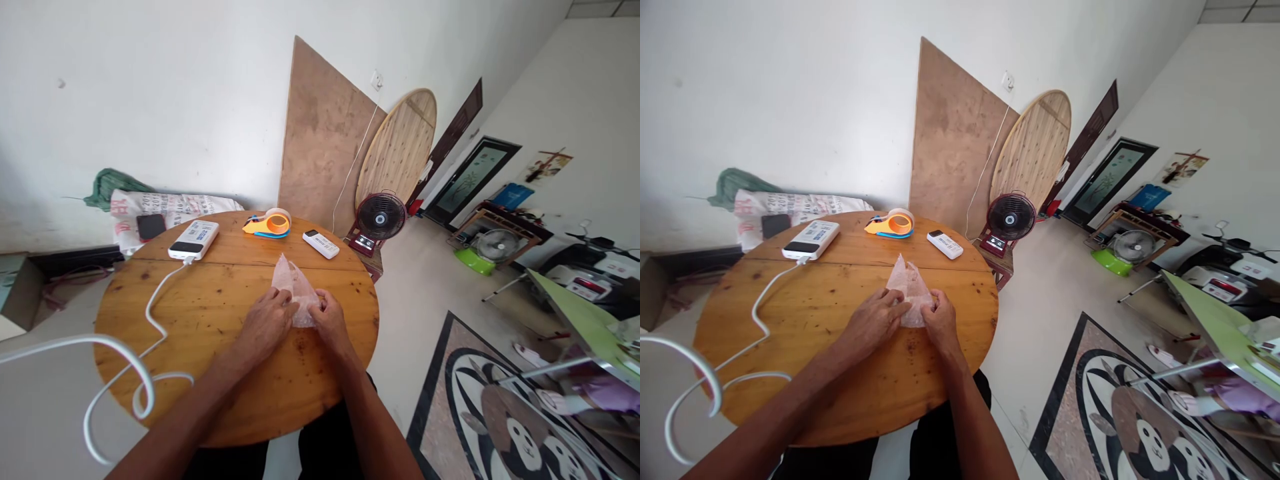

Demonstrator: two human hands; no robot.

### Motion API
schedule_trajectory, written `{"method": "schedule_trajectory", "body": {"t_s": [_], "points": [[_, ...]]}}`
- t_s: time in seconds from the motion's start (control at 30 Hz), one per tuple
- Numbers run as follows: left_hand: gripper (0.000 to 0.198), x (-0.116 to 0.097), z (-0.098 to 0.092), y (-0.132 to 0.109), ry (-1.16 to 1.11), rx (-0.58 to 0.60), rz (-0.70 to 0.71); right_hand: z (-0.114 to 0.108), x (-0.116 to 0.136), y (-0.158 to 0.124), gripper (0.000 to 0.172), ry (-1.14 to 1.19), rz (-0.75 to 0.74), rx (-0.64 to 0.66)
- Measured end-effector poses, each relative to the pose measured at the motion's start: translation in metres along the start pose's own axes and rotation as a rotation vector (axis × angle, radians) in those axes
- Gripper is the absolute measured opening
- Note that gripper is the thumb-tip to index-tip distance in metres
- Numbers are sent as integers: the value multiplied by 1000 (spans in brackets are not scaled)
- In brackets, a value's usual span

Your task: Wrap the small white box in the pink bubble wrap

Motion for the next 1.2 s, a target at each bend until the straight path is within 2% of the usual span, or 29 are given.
{"method": "schedule_trajectory", "body": {"t_s": [0.1,0.2,0.33,0.43,0.57,0.77,1.0,1.2], "points": [[27,0,0,1,19,18,0,8,7,1,42,149,11,11],[29,2,-1,1,-5,7,-6,13,15,3,43,189,-6,3],[25,7,2,1,-113,-43,-9,16,24,4,39,115,-90,19],[24,17,7,1,-211,-67,-80,17,31,2,37,42,-133,46],[31,29,10,0,-361,-108,-185,19,45,-4,40,-94,-196,71],[45,28,10,-2,-432,-117,-188,25,68,-14,44,-335,-250,159],[66,37,13,-10,-591,-164,-255,19,69,-34,49,-336,-332,247],[59,45,17,-12,-749,-179,-312,23,72,-36,49,-404,-349,246]]}}
Point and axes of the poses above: each hand's wrist, its own y-axis towards the middle knuckle, its own z-axis out of the palm, x = y × z, the point moved 7 cm from there along y, towards the middle knuckle, and after that the axes turned 4 degrees about x, right-handed, at the moved point
